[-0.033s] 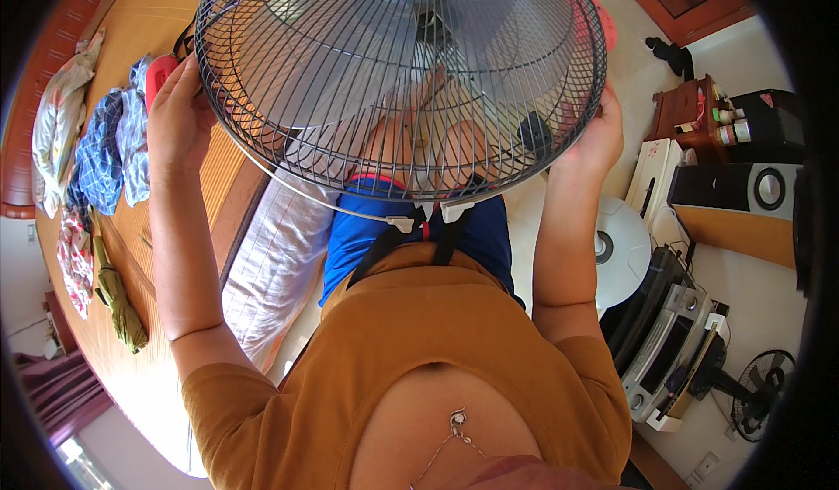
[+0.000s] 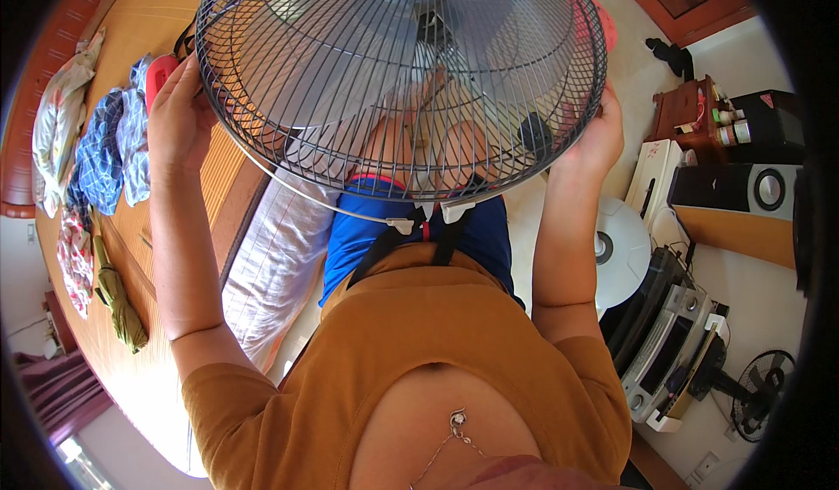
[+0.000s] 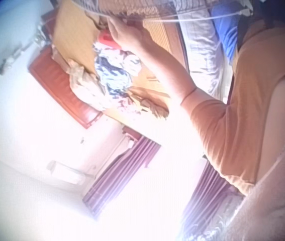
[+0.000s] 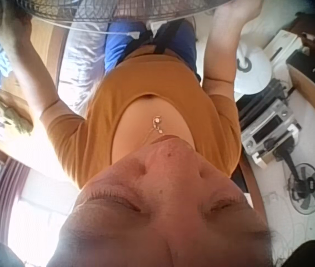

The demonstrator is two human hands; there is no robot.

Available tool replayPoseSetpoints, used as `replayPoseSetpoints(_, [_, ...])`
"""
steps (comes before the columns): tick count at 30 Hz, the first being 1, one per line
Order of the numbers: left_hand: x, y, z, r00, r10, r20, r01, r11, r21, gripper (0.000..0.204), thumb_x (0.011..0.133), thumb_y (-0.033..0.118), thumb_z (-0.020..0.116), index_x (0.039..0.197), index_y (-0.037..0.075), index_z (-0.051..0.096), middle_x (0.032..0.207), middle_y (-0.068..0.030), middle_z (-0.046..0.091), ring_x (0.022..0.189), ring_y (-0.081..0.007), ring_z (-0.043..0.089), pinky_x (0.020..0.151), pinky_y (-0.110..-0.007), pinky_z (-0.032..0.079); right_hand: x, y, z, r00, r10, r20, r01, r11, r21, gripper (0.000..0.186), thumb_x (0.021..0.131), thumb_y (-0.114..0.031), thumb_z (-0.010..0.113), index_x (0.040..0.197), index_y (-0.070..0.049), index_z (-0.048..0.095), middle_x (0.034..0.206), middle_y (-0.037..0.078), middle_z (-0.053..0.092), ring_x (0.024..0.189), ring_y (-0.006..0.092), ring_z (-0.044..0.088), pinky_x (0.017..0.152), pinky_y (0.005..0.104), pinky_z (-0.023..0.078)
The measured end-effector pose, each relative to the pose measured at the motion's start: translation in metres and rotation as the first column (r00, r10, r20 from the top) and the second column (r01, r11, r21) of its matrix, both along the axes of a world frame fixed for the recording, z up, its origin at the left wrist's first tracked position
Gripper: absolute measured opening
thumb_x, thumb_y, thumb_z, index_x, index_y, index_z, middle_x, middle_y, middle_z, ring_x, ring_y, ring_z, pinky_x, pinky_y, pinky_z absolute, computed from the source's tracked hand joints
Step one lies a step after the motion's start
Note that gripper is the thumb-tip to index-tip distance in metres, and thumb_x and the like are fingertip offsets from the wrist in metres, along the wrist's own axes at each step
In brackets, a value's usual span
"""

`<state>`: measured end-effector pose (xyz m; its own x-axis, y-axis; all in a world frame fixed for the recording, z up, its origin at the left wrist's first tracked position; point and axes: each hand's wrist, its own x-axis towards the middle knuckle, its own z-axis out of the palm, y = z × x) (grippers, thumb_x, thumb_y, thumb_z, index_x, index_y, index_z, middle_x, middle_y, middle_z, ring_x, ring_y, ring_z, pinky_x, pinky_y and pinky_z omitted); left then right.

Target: The person reassembles a floor fan by placing the plastic ring around the outer edges of the front and back grilles and then tightening a screw on a small plastic bracket using a screwdriver.

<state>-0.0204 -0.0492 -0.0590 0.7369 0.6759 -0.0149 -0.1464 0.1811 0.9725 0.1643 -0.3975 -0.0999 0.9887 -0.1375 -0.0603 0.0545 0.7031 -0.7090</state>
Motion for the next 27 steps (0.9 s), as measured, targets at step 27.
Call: replayPoseSetpoints(27, [-0.014,-0.010,0.024,0.989,-0.073,-0.130,0.073,0.997,-0.005,0.025,0.091,0.023,0.047,0.104,0.002,0.054,0.080,-0.0035,0.056,0.067,-0.0128,0.054,0.058,-0.027,0.049,0.004,-0.005,0.005,0.996,0.047,-0.071,-0.062,0.974,-0.218,0.034,0.088,-0.016,0.037,0.116,-0.004,0.051,0.116,0.011,0.054,0.106,0.0263,0.053,0.091,0.0407,0.042])
